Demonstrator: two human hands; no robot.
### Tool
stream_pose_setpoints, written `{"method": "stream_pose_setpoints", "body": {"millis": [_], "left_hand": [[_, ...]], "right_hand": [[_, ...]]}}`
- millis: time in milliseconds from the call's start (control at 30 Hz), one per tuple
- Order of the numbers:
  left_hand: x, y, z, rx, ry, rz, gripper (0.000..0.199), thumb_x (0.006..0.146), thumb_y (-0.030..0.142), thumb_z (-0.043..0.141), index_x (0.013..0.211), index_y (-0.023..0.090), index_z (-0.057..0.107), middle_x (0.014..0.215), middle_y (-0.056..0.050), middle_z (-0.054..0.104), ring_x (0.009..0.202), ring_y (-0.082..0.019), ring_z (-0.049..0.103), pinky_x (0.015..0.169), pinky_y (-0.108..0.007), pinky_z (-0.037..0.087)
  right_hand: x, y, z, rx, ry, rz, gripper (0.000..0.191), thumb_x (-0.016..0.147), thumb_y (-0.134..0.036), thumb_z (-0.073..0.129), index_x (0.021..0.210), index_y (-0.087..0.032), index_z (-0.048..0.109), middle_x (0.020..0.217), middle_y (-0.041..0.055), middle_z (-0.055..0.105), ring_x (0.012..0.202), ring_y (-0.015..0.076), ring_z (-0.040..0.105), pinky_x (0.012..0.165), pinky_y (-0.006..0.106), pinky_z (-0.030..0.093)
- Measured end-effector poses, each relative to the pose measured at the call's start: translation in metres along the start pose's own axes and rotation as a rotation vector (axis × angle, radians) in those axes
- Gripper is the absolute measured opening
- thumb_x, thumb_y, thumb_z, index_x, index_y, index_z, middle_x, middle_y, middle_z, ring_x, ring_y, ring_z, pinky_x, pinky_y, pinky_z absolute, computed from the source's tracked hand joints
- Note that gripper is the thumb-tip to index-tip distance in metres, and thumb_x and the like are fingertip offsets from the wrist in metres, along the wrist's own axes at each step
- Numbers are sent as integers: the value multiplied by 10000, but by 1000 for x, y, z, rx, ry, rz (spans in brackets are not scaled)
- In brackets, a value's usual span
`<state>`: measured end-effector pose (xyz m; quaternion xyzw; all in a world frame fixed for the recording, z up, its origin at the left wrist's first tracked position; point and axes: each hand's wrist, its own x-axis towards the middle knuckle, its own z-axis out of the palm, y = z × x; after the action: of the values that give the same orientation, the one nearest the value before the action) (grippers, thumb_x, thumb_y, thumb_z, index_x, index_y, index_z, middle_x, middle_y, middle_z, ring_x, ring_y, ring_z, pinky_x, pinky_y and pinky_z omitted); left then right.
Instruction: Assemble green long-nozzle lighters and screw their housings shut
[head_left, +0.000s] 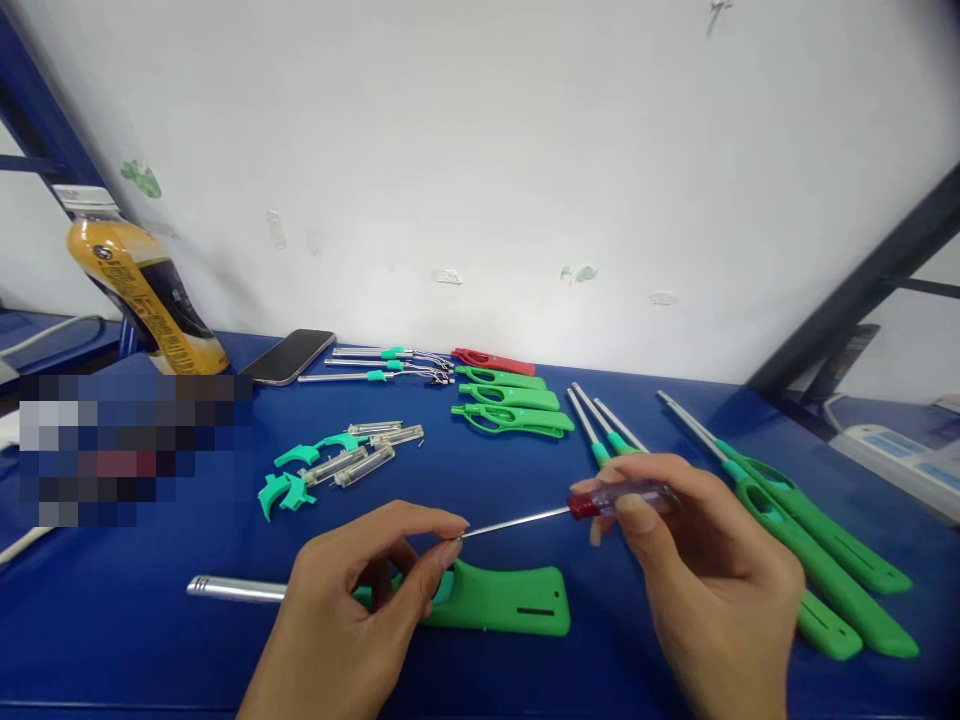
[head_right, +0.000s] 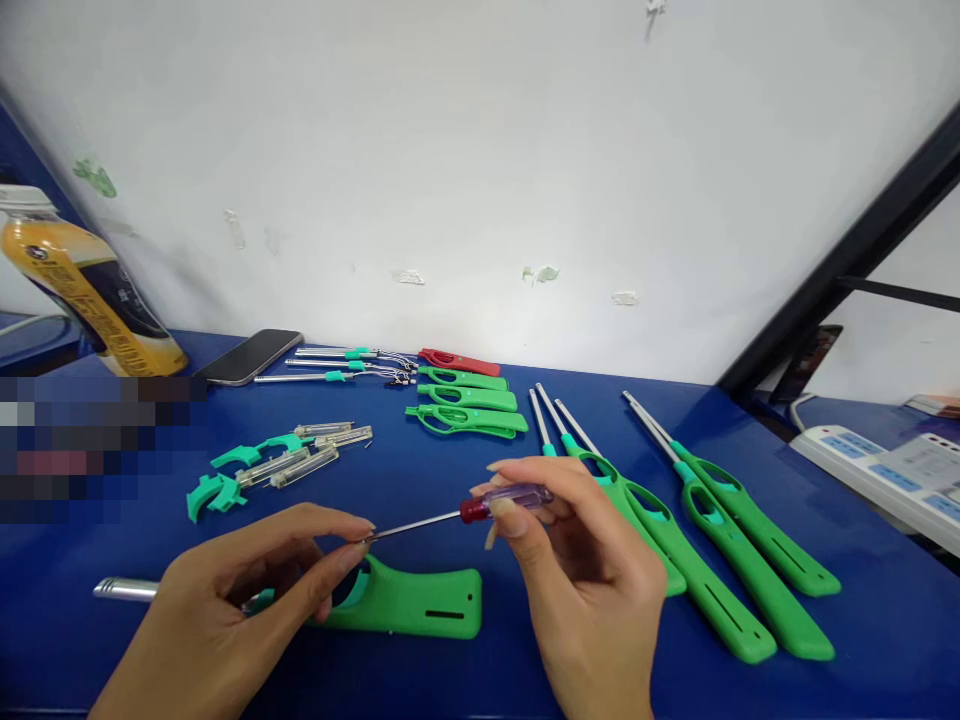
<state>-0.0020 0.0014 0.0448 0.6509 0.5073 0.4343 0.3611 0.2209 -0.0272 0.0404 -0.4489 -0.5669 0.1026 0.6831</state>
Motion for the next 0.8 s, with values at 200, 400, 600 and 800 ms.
{"method": "stream_pose_setpoints", "body": {"millis": [200, 400, 600, 800], "left_hand": [[0, 1, 1, -78, 2, -27, 172, 919, 387, 793, 1037, 285, 866, 682, 29, 737, 524, -158, 673, 513, -229, 569], [0, 0, 0, -109, 5, -7, 191, 915, 337, 757, 1071, 288, 857, 801, 15, 803, 531, -146, 684, 500, -223, 562], [2, -14, 2, -110, -62, 55, 208, 959, 360, 744, 1138, 316, 840, 845, 34, 812, 489, -114, 676, 472, -195, 550], [-1, -22, 1, -107, -113, 129, 205, 998, 319, 746, 1188, 355, 816, 856, 59, 812, 476, -100, 695, 463, -169, 563]], "right_hand": [[-2, 4, 0, 6, -17, -24, 271, 1074, -194, 735, 1271, -353, 833, 989, -13, 821, 756, 112, 764, 636, 189, 647], [-3, 4, 1, -23, -25, -46, 372, 1087, -165, 693, 1381, -367, 800, 1037, 1, 807, 819, 130, 776, 633, 203, 648], [-1, 4, 3, -21, -5, -17, 362, 1115, -192, 651, 1391, -375, 796, 1082, -3, 822, 839, 106, 782, 694, 179, 661], [-2, 6, 1, 64, 44, 30, 226, 1089, -255, 734, 1268, -353, 832, 1011, -24, 829, 858, 110, 813, 675, 156, 645]]}}
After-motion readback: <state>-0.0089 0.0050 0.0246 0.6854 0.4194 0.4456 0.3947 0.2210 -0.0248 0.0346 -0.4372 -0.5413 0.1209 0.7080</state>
